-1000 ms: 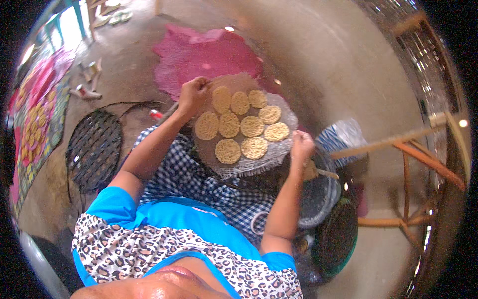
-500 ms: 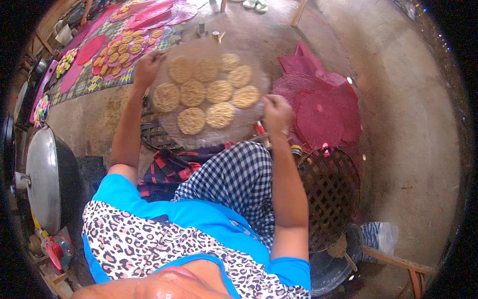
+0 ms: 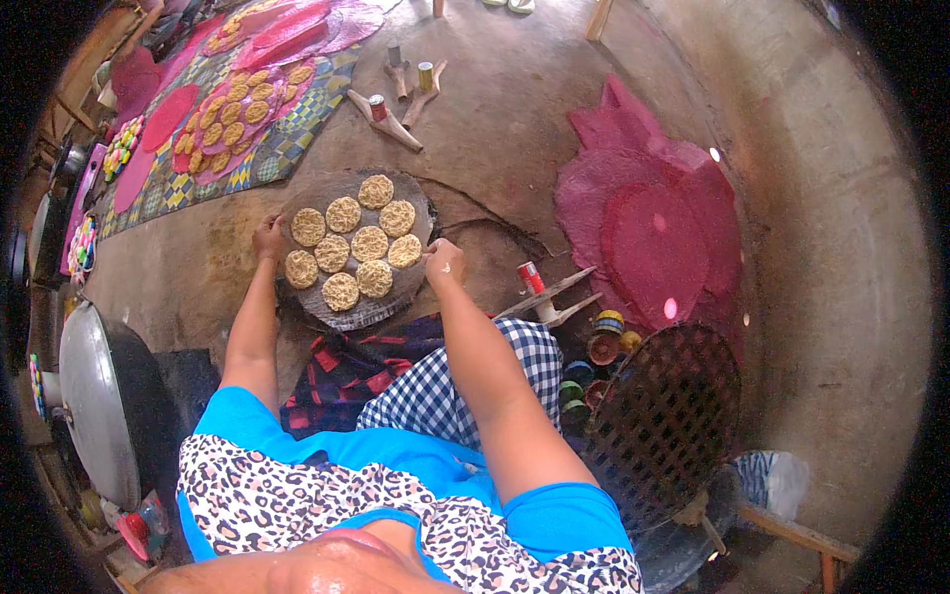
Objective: The person scoops dough from a bowl, places it into a wooden cookie press, and extrudes patterned cookies onto a woven tray. They repeat this process multiple times, arranging the finished cookies in rows.
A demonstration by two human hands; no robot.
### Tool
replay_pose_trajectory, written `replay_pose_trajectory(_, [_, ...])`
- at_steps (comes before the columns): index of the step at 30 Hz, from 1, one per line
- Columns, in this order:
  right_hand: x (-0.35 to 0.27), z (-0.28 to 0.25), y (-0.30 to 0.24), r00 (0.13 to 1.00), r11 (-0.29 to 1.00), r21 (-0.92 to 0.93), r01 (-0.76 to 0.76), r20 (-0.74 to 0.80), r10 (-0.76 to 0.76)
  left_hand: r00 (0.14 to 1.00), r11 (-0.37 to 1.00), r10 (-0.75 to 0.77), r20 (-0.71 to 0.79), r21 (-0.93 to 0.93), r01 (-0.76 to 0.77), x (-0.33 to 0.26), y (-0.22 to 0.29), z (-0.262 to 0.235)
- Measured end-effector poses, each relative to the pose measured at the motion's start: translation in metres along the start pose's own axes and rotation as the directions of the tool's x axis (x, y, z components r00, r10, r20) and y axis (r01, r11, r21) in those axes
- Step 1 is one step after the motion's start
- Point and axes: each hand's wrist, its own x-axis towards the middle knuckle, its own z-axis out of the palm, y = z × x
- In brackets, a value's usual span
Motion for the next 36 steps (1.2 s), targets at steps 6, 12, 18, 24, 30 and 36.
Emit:
replay_pose_trajectory(6, [-0.006,-0.019,-0.013,0.993,0.966,-0.232,-0.111,0.004,0.115,0.987,0.968,-0.154,0.035,0.203,0.144,-0.003,0.012,-0.011])
replay_pose_trajectory(12, [-0.011,-0.035,-0.023,0.987,0.992,-0.113,-0.047,-0.158,0.029,0.983,0.923,0.180,0.036,0.340,-0.181,-0.048,0.066,-0.008])
replay_pose_trajectory(18, [-0.039,-0.061,-0.045,0.926,0.920,0.238,0.312,-0.292,-0.239,0.818,0.837,0.529,0.225,0.017,-0.547,-0.166,0.148,0.034])
replay_pose_trajectory(24, [-0.163,-0.165,-0.039,0.818,0.728,0.381,0.570,-0.181,-0.546,0.504,0.724,0.689,0.521,-0.534,-0.438,-0.194,0.273,0.099])
replay_pose_trajectory(30, [-0.326,-0.290,0.052,0.695,0.881,0.204,0.426,-0.697,-0.175,-0.035,0.380,0.848,0.529,-0.653,-0.655,-0.255,0.426,0.140])
replay_pose_trajectory(36, [-0.477,-0.290,0.155,0.296,0.919,0.387,0.081,-0.889,0.349,-0.582,-0.118,0.587,0.563,-0.651,-0.749,-0.335,0.484,0.188])
